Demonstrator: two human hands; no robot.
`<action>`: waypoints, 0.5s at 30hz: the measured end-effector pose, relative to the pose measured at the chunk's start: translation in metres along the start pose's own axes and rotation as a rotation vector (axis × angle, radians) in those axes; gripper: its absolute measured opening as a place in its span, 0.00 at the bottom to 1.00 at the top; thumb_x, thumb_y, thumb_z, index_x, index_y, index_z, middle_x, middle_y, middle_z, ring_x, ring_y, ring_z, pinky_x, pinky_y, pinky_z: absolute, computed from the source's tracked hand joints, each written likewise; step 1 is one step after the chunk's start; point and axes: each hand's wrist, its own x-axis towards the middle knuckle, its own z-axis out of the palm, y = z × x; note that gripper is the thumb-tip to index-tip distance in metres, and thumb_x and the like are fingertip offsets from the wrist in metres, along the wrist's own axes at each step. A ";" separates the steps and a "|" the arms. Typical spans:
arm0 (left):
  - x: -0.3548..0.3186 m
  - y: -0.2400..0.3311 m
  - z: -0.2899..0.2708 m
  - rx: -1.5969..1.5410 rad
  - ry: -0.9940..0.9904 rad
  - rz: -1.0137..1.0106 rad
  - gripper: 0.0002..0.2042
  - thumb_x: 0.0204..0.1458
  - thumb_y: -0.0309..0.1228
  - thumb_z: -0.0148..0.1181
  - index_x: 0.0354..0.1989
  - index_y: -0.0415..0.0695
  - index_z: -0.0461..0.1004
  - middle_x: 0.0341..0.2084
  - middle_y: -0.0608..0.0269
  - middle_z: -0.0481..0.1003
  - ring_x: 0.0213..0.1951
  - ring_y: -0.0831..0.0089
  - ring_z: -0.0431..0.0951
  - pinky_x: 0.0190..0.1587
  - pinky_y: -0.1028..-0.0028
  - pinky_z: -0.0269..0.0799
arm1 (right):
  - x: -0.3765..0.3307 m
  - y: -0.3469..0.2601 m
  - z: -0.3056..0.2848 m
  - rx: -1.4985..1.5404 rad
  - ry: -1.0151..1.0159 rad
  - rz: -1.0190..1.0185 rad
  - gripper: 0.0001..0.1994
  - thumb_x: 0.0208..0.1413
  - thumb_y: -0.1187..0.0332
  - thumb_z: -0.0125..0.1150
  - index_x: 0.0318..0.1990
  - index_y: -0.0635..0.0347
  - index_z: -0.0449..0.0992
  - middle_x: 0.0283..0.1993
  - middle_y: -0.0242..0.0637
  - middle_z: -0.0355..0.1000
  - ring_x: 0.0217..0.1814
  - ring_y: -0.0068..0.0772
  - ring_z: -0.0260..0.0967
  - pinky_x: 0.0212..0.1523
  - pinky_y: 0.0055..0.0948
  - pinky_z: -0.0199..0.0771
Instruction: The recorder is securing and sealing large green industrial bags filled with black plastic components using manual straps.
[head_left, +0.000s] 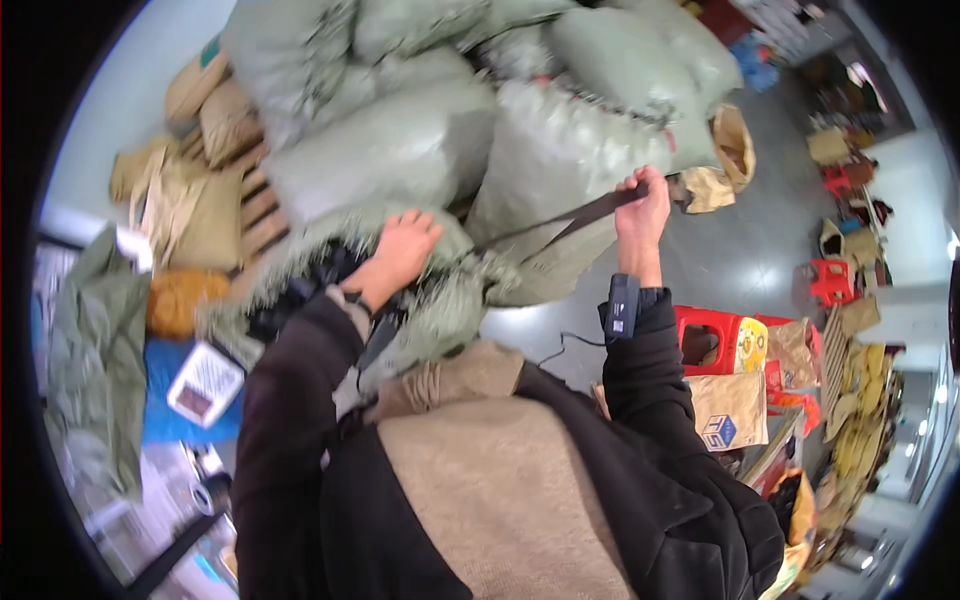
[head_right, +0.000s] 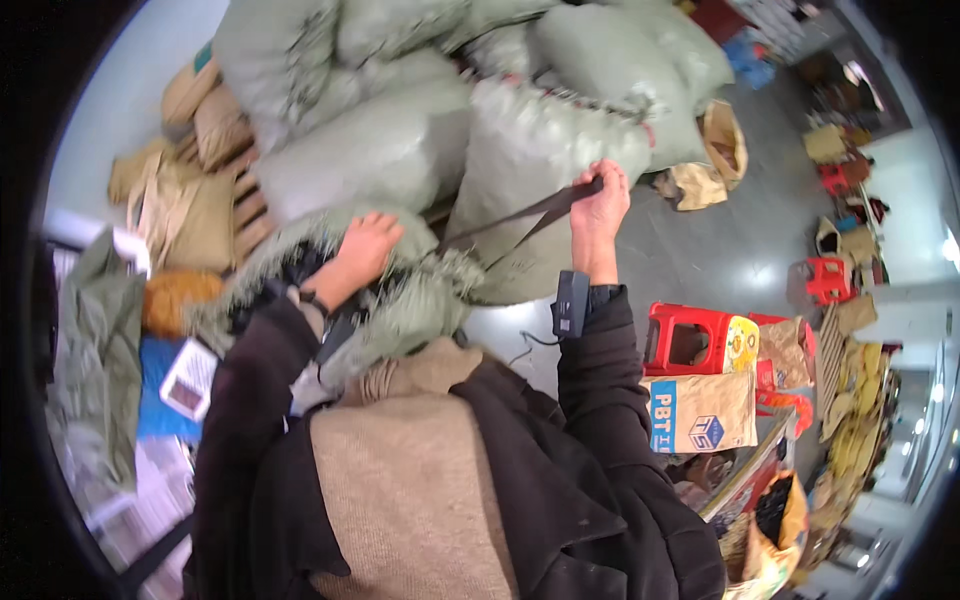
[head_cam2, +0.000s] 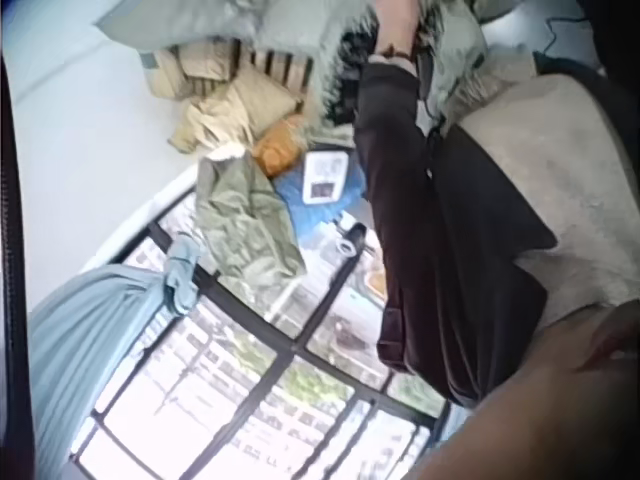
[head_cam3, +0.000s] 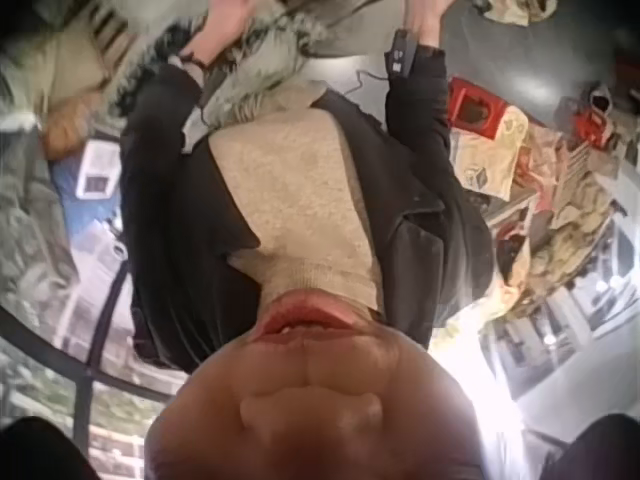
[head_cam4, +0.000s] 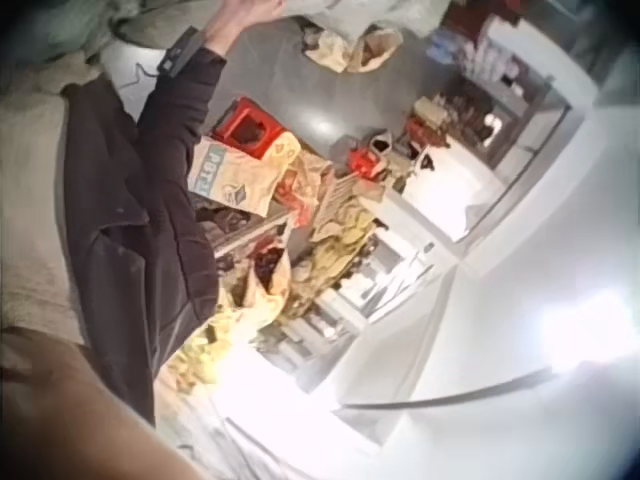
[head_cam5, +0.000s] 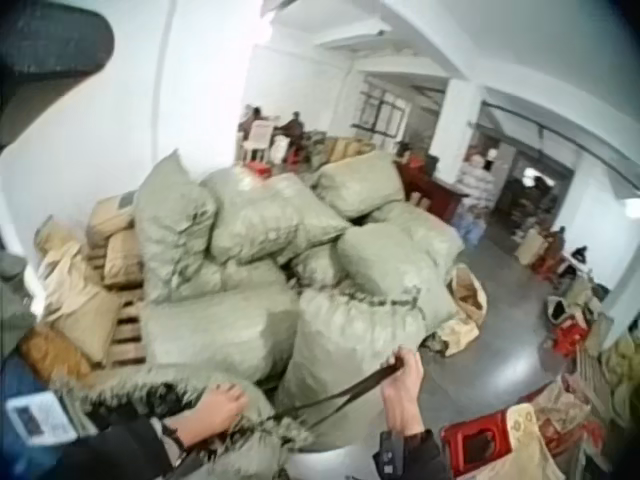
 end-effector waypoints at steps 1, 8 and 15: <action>0.002 -0.006 0.005 -0.038 -0.031 0.018 0.13 0.34 0.25 0.48 0.33 0.46 0.67 0.36 0.60 0.64 0.41 0.63 0.63 0.37 0.65 0.58 | 0.011 -0.010 -0.004 -0.022 0.057 -0.019 0.02 0.44 0.74 0.50 0.27 0.57 0.64 0.24 0.30 0.60 0.20 0.23 0.56 0.22 0.23 0.57; 0.003 -0.020 0.011 -0.130 -0.147 0.132 0.07 0.36 0.28 0.47 0.26 0.46 0.69 0.27 0.62 0.65 0.35 0.63 0.64 0.33 0.65 0.57 | 0.062 -0.071 -0.042 -0.017 0.408 -0.135 0.04 0.43 0.74 0.49 0.29 0.56 0.64 0.20 0.28 0.58 0.16 0.20 0.53 0.15 0.19 0.54; 0.015 -0.019 0.003 -0.248 -0.366 0.272 0.13 0.29 0.31 0.55 0.30 0.47 0.69 0.30 0.63 0.66 0.40 0.65 0.64 0.37 0.63 0.56 | 0.047 -0.123 -0.060 -0.055 0.539 -0.354 0.06 0.40 0.76 0.49 0.29 0.56 0.64 0.20 0.28 0.58 0.16 0.20 0.54 0.16 0.21 0.55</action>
